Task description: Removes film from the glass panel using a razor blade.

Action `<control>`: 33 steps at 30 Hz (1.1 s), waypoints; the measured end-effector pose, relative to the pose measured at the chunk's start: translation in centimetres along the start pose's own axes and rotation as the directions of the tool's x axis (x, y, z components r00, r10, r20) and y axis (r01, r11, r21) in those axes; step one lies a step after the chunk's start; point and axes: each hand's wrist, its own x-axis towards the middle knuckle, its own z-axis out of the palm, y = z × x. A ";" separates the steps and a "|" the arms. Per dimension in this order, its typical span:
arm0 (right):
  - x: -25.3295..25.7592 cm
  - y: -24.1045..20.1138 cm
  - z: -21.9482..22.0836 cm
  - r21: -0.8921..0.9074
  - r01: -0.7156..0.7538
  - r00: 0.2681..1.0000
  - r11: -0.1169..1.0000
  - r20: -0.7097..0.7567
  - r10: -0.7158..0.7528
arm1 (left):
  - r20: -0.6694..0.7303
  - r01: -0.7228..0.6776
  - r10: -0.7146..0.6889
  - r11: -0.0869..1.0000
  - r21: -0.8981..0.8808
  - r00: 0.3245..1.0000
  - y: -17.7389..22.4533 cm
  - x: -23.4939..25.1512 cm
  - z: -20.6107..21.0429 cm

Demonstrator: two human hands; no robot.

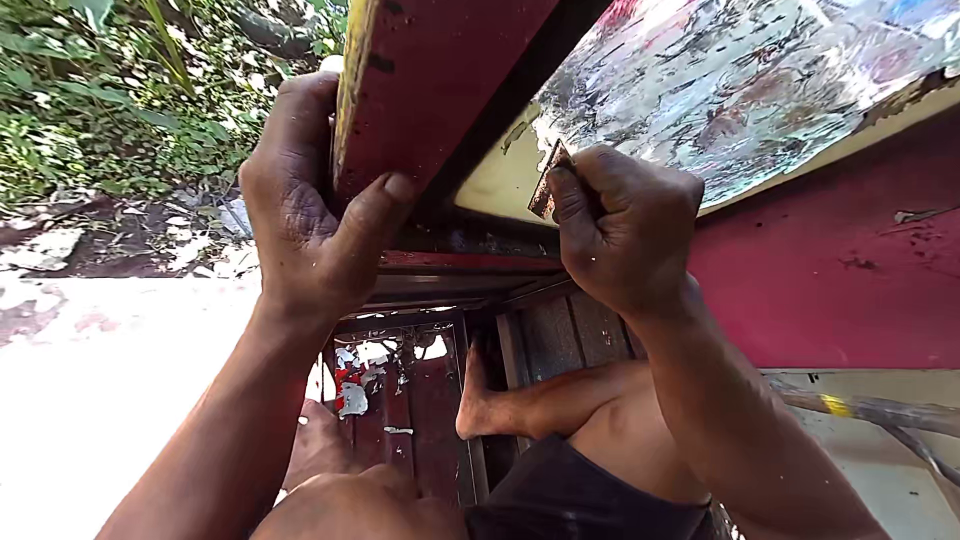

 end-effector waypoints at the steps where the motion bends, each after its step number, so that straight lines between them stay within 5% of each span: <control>1: 0.0 0.0 0.0 -0.011 0.009 1.000 1.000 0.002 -0.009 | 0.002 0.003 -0.003 1.000 -0.008 1.000 0.0 0.0 0.0; 7: 0.2 -0.5 0.2 -0.057 0.009 1.000 0.998 -0.012 -0.010 | -0.022 0.038 -0.038 0.999 -0.020 0.999 0.4 -0.1 0.3; 17: -0.3 -3.2 0.9 -0.055 -0.188 0.981 0.981 -0.058 0.185 | -0.050 0.087 -0.085 0.995 0.039 0.995 1.0 0.0 0.7; 29: -0.2 -4.3 3.8 0.303 -0.350 0.868 0.886 -0.251 0.428 | -0.041 0.050 -0.047 0.997 0.059 0.998 0.6 0.1 0.5; 33: 0.0 -4.5 3.7 0.287 -0.344 0.871 0.894 -0.257 0.418 | -0.039 0.068 -0.066 0.997 0.041 0.997 0.8 0.0 0.7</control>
